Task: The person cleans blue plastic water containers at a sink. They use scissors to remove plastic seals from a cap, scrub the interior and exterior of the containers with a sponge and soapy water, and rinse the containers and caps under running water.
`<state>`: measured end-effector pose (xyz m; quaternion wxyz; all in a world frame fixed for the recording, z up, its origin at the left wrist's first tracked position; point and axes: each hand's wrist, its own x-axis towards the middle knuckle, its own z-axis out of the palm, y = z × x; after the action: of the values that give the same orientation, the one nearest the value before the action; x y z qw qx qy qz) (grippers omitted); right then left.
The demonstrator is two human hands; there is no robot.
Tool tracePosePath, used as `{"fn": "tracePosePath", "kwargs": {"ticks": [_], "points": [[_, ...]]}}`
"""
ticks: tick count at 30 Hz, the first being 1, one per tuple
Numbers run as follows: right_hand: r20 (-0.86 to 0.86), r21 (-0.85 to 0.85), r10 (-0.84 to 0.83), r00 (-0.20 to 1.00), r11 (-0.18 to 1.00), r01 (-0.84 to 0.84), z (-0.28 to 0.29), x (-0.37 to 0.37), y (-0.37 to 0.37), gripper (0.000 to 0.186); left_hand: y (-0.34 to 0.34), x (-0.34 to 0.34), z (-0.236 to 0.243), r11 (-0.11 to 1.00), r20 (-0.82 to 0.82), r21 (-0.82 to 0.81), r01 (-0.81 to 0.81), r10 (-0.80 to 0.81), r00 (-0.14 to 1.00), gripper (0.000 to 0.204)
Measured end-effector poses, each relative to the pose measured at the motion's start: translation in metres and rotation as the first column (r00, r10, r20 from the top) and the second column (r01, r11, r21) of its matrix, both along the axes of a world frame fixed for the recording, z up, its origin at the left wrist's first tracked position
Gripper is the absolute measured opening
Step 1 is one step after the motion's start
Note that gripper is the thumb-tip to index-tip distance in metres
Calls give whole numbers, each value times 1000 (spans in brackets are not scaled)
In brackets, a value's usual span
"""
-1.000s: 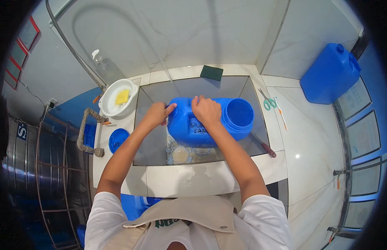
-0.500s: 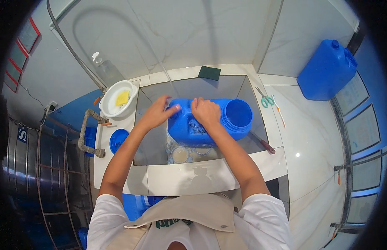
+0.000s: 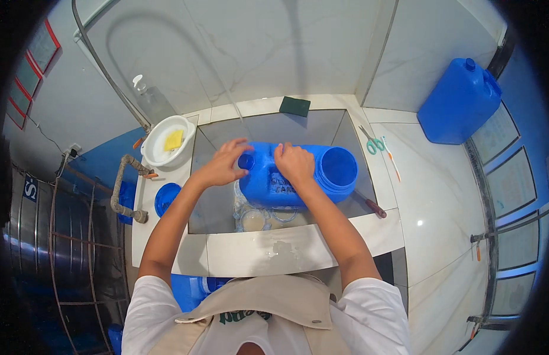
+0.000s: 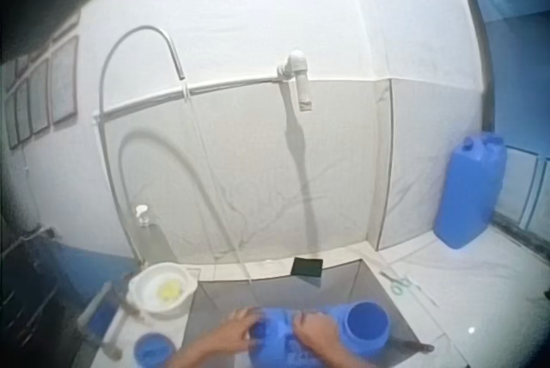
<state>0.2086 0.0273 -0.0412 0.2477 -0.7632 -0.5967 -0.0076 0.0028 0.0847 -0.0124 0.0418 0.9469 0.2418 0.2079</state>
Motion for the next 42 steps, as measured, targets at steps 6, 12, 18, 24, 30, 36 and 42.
{"fn": "tracePosePath", "kwargs": {"ticks": [6, 12, 18, 24, 30, 36, 42], "points": [[2, -13, 29, 1000, 999, -29, 1, -2, -8, 40, -13, 4, -4, 939, -158, -327, -107, 58, 986, 55], [-6, -83, 61, 998, 995, -61, -1, 8, -25, 39, -37, 12, 3, 711, -232, -606, -357, 271, 934, 37], [3, -136, 47, 999, 990, -46, -9, 32, -47, 37, -73, -1, 3, 988, 89, -26, 153, -150, 985, 34], [-122, -351, 140, 983, 920, -174, -2, 47, -72, 32, -69, -126, -70, 624, -277, 10, -781, 752, 598, 29], [-150, -193, 437, 887, 867, -459, 23, 51, 23, 21, -61, -140, -76, 507, -468, -152, -848, 719, 514, 13], [-784, -160, 250, 568, 803, -574, 57, -29, 192, 20, 70, -26, -48, 593, 70, -679, -432, 638, 767, 16], [-797, -347, 98, 596, 734, -584, 63, -49, 218, 15, 156, -2, -79, -303, 218, -753, 584, 723, 656, 19]]}}
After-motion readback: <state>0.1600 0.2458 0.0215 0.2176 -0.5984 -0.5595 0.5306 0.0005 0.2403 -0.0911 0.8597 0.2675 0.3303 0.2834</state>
